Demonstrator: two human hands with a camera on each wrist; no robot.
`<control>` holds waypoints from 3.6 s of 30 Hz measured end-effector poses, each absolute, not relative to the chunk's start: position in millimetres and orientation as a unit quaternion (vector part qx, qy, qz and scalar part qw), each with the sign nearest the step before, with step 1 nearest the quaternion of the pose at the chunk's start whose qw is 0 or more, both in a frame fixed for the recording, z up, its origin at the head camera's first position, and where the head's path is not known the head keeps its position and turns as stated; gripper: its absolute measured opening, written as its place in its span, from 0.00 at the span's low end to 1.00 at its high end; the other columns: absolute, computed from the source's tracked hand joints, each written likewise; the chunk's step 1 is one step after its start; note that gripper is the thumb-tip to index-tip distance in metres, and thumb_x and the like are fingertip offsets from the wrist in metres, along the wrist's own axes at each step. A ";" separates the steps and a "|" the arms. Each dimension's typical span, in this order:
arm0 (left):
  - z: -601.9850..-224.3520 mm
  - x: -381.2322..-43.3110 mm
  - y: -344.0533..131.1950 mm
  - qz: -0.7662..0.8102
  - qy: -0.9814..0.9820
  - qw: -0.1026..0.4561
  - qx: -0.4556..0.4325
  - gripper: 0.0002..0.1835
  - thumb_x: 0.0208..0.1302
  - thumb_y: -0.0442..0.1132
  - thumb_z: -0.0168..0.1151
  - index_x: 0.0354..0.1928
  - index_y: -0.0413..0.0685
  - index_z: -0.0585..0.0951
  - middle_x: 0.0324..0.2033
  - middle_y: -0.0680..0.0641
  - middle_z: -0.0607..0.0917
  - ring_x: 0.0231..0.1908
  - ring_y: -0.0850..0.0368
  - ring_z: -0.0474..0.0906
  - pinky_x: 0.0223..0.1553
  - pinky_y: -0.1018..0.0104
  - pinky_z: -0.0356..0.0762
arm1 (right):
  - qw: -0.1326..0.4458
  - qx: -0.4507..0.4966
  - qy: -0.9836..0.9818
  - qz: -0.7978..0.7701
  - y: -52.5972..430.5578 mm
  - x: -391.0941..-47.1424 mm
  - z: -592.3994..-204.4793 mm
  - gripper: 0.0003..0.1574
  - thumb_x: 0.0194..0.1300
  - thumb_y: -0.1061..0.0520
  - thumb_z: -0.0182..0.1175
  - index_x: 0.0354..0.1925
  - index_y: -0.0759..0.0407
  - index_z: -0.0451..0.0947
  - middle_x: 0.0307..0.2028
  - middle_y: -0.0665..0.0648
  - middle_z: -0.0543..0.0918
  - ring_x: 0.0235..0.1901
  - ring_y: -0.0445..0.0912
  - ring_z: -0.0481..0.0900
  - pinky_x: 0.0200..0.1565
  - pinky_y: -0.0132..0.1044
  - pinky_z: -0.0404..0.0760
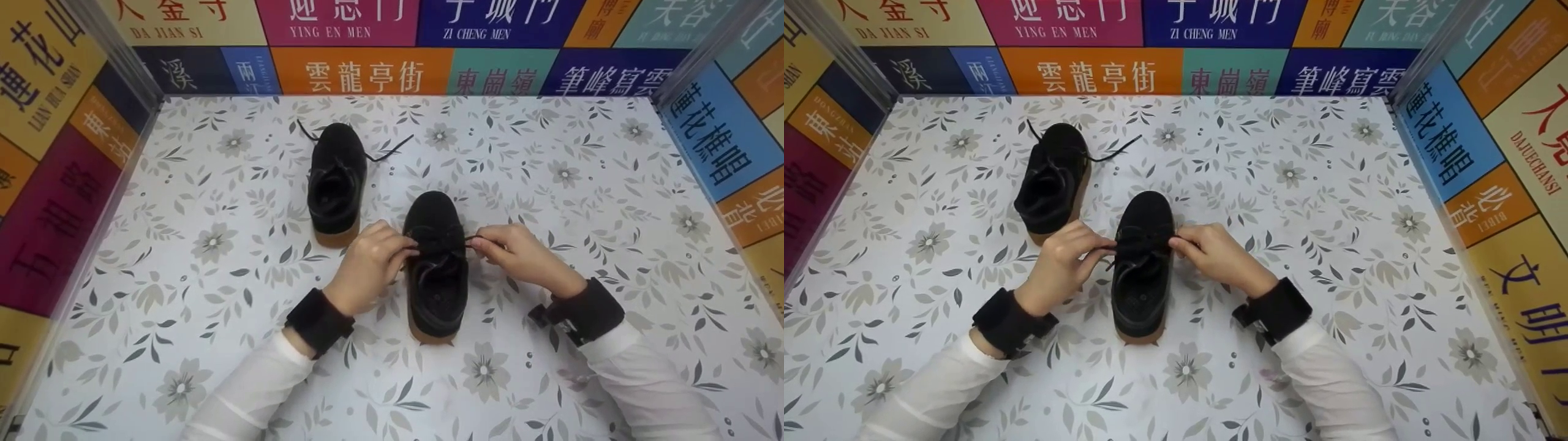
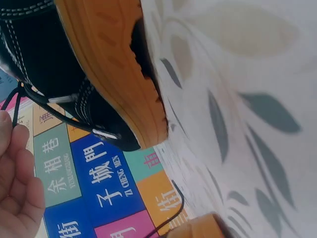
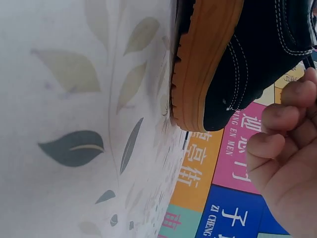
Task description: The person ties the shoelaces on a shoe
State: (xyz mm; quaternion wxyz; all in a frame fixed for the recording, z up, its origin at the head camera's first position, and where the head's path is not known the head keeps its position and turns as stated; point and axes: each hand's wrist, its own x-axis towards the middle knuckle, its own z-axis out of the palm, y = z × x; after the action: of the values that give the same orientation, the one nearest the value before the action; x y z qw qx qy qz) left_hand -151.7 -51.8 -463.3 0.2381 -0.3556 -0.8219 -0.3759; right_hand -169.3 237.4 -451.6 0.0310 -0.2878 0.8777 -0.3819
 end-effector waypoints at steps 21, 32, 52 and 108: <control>-473.8 -158.5 -69.6 -0.269 -0.830 0.302 -0.384 0.06 0.55 0.23 0.69 0.30 0.38 0.90 0.23 0.47 0.89 0.29 0.50 0.79 0.39 0.61 0.80 | 0.033 -0.312 0.857 -0.410 249.6 -167.3 -458.1 0.20 0.74 0.66 0.59 0.22 0.62 0.74 0.22 0.44 0.73 0.27 0.33 0.68 0.34 0.30 0.70; -477.1 -159.5 -72.2 -0.255 -0.827 0.316 -0.388 0.04 0.55 0.26 0.71 0.30 0.40 0.90 0.24 0.47 0.90 0.29 0.50 0.79 0.37 0.60 0.81 | 0.047 -0.302 0.863 -0.403 249.4 -165.7 -460.7 0.20 0.75 0.66 0.60 0.22 0.63 0.75 0.21 0.45 0.74 0.26 0.33 0.69 0.32 0.31 0.71; -463.9 -112.8 -59.0 -0.498 -0.854 -0.018 -0.151 0.26 0.78 0.43 0.63 0.68 0.32 0.77 0.59 0.35 0.85 0.56 0.41 0.84 0.57 0.48 0.84 | 0.071 -0.087 0.900 -0.421 220.5 -117.3 -446.5 0.28 0.81 0.59 0.56 0.71 0.72 0.72 0.55 0.69 0.88 0.50 0.60 0.89 0.53 0.43 0.87; -446.0 -142.3 83.2 -0.766 -0.614 -0.192 0.012 0.44 0.78 0.46 0.58 0.86 0.43 0.50 0.87 0.42 0.41 0.87 0.48 0.36 0.87 0.48 0.34 | -0.002 0.145 0.609 -0.780 233.4 -133.6 -454.5 0.18 0.80 0.62 0.43 0.49 0.49 0.80 0.50 0.44 0.81 0.53 0.38 0.76 0.58 0.27 0.78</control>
State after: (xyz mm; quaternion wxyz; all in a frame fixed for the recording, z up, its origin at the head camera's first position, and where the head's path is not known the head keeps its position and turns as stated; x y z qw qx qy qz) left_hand -142.3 83.2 -446.0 -0.1917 0.0118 -0.6138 -0.7657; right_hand -133.6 233.4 -454.5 -0.0016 0.1454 0.6087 -0.7800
